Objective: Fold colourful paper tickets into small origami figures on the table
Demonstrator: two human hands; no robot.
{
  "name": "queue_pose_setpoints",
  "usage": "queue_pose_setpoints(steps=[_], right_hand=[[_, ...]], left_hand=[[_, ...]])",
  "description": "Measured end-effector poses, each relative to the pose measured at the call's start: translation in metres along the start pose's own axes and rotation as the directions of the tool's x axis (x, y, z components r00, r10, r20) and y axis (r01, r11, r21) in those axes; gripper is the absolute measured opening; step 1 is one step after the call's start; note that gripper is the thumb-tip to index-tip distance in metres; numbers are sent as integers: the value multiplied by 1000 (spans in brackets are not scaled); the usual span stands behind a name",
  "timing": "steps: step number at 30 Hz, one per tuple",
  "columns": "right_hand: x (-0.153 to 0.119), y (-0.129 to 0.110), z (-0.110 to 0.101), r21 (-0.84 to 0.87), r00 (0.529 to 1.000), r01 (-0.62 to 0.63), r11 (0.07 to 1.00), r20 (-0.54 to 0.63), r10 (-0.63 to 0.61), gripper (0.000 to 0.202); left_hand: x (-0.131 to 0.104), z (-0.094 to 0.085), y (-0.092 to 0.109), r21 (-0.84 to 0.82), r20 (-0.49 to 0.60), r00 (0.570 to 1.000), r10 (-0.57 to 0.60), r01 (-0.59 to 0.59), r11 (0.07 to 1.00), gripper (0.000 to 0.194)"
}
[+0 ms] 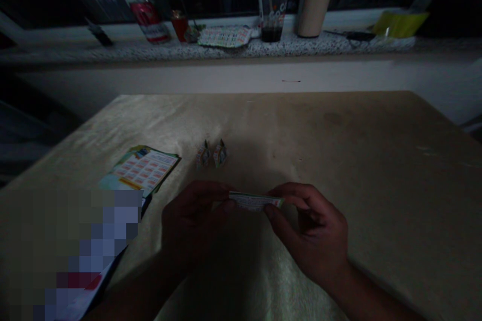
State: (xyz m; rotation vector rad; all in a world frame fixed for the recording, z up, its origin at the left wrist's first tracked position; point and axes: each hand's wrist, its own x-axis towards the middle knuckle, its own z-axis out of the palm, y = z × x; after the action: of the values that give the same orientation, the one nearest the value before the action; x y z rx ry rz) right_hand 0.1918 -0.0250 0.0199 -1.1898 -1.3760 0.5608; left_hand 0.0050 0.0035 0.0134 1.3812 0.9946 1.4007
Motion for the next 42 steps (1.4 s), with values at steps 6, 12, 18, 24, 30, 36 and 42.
queue_pose_setpoints(steps=[6,12,18,24,30,36,42], right_hand=[[2,-2,4,23,995,-47,999,-86,49,24],[3,0,5,98,990,-103,990,-84,111,26],[1,-2,9,181,980,-155,971,-100,175,34],[1,-2,10,142,973,-172,975,-132,191,37],[7,2,5,286,929,-360,888,24,369,42],[13,9,-1,556,678,-723,411,454,578,50],[6,23,-5,446,413,-894,39,788,457,39]], left_hand=[[4,4,8,60,-76,997,-12,17,998,22],[5,6,11,34,-99,995,-32,35,999,19],[4,6,11,92,-114,992,-45,56,994,15],[6,5,12,133,-128,988,-82,99,986,15],[14,0,6,-66,19,976,-217,218,974,16],[16,-10,8,-38,203,977,-68,78,996,26],[18,-13,11,-89,403,906,127,-99,991,17]])
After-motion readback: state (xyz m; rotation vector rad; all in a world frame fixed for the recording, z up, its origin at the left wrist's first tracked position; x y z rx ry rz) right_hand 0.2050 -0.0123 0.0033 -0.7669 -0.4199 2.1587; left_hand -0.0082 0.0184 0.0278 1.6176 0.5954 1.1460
